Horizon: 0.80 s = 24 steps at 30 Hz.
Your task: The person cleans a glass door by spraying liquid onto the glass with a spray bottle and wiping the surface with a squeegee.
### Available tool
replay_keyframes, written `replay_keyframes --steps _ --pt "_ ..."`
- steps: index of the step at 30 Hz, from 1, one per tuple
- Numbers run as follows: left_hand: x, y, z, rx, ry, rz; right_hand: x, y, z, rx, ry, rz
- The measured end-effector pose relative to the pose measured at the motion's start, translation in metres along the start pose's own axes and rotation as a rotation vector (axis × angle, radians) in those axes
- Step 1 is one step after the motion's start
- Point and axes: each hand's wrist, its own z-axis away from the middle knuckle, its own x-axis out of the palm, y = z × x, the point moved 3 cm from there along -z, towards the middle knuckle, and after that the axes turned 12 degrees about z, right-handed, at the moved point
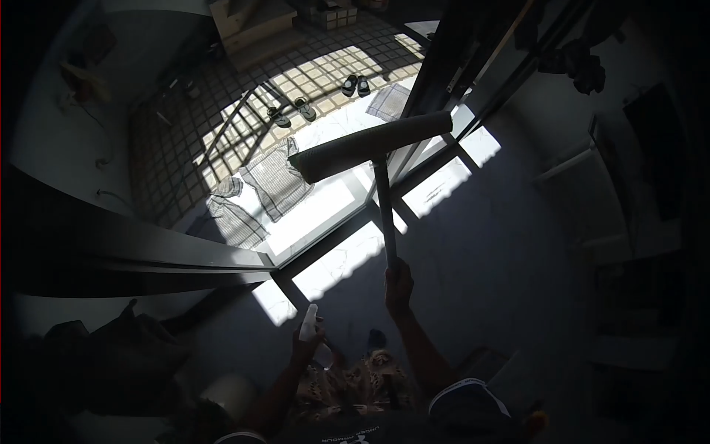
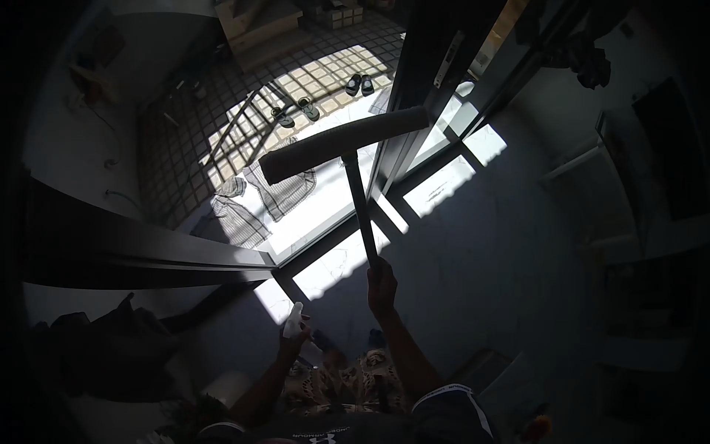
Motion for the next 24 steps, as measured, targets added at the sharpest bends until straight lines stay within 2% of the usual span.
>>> replay_keyframes --steps 2,3,5,7,10,11,14,17,19,22,24 --pt "0.001 -0.051 -0.032 0.020 0.004 0.097 0.025 0.039 0.000 0.044 -0.056 -0.148" --pt "0.002 -0.075 -0.049 -0.050 -0.011 0.153 0.033 0.056 -0.006 0.062 -0.064 -0.135" --pt "0.016 -0.096 -0.081 0.027 0.121 0.227 0.045 0.081 -0.018 -0.054 -0.039 -0.169" --pt "0.018 -0.136 -0.111 0.020 0.075 0.234 0.055 0.106 -0.031 -0.020 -0.080 -0.233" --pt "0.025 -0.186 -0.144 0.042 0.072 0.290 0.076 0.149 -0.046 -0.100 -0.025 -0.215" --pt "0.028 -0.202 -0.150 0.016 0.037 0.296 0.082 0.161 -0.050 -0.099 -0.055 -0.341" --pt "0.029 -0.238 -0.170 -0.026 -0.019 0.341 0.103 0.199 -0.058 -0.193 -0.027 -0.293" --pt "0.029 -0.257 -0.187 -0.005 -0.034 0.424 0.128 0.241 -0.059 -0.199 -0.004 -0.278" --pt "0.028 -0.247 -0.191 -0.010 -0.087 0.276 0.143 0.267 -0.052 -0.214 -0.002 -0.279" --pt "0.009 -0.231 -0.201 0.085 -0.134 0.356 0.161 0.305 -0.046 -0.119 -0.004 -0.249" --pt "-0.018 -0.239 -0.205 0.031 -0.021 0.276 0.165 0.331 -0.038 -0.131 -0.006 -0.206"
